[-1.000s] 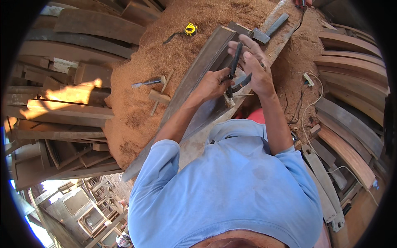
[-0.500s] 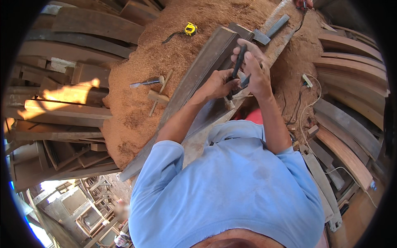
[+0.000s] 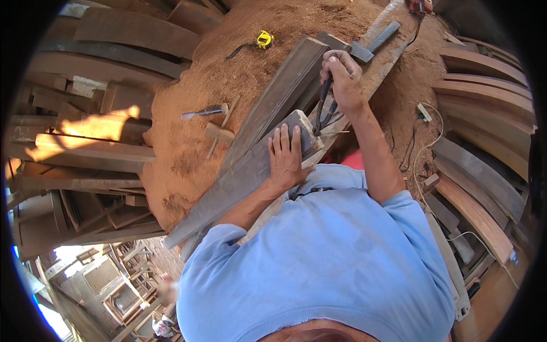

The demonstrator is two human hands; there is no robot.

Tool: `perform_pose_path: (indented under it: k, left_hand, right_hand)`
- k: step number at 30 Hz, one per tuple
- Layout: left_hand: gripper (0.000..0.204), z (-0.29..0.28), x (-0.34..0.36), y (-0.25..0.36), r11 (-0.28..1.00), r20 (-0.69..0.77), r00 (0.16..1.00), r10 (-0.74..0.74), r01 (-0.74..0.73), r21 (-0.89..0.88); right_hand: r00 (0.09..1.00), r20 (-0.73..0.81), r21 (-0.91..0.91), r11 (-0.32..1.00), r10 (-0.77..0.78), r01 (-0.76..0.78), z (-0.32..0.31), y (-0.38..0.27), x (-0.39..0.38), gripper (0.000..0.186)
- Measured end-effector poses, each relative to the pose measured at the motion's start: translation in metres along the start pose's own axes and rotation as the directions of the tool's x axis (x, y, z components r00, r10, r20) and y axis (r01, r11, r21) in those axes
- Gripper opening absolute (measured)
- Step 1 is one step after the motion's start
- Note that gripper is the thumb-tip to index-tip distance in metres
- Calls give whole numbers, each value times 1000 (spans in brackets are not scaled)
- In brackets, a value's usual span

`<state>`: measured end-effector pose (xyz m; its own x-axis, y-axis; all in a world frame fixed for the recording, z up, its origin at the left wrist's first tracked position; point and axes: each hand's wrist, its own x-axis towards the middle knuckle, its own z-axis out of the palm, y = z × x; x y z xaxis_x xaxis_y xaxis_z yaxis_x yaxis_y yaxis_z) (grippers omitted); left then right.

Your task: The person uses a hand saw to cut and shape a long wooden plank resting on a workbench. They repeatedly reposition the plank and continue sawing along its length, generating sawdust.

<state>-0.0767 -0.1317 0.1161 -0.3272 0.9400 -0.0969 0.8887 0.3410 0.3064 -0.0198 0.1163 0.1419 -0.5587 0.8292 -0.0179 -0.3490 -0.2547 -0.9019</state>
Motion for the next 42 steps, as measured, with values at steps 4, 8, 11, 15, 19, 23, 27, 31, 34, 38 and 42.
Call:
perform_pose_path:
  k: [4,8,11,15,19,23,27,31,34,38,42]
  left_hand:
    - [104,11,-4,-1,999,-117,993,24,-19,40]
    - [102,13,-4,-2,1000,-163,986,25,-26,-3]
    - [101,12,-5,-1,1000,-162,987,3,-7,-23]
    - [101,7,-5,-1,999,-131,991,1,-6,-41]
    - [102,6,-6,-3,998,-123,992,0,-8,-62]
    - [105,9,-2,-7,999,-141,990,32,-37,-33]
    - [100,9,-3,-5,999,-169,985,38,-43,-22]
    - [100,17,-5,-6,999,-223,974,36,-31,25]
    - [100,17,-5,-5,1000,-217,976,17,-13,16]
    - [100,14,-7,-3,999,-202,979,0,-7,-34]
    - [103,17,-10,-5,999,-202,979,-21,12,-46]
  right_hand:
    - [997,4,4,997,75,-75,-5,16,24,12]
    - [958,-84,8,962,274,-274,-10,31,45,8]
    - [916,-142,-31,924,374,-382,-14,40,59,6]
    - [853,-160,-77,856,496,-512,-31,61,77,7]
    - [795,-246,-50,812,555,-582,-36,73,79,9]
    - [778,-266,-25,803,569,-596,-42,80,88,7]
    - [849,-188,69,869,494,-490,-32,52,64,14]
    - [975,152,136,973,165,-186,-16,2,16,25]
    - [971,238,79,997,-28,9,-2,-27,-23,30]
    - [960,250,62,991,-127,115,-9,-40,-58,34]
    - [984,172,225,974,-47,7,-22,-38,-51,29]
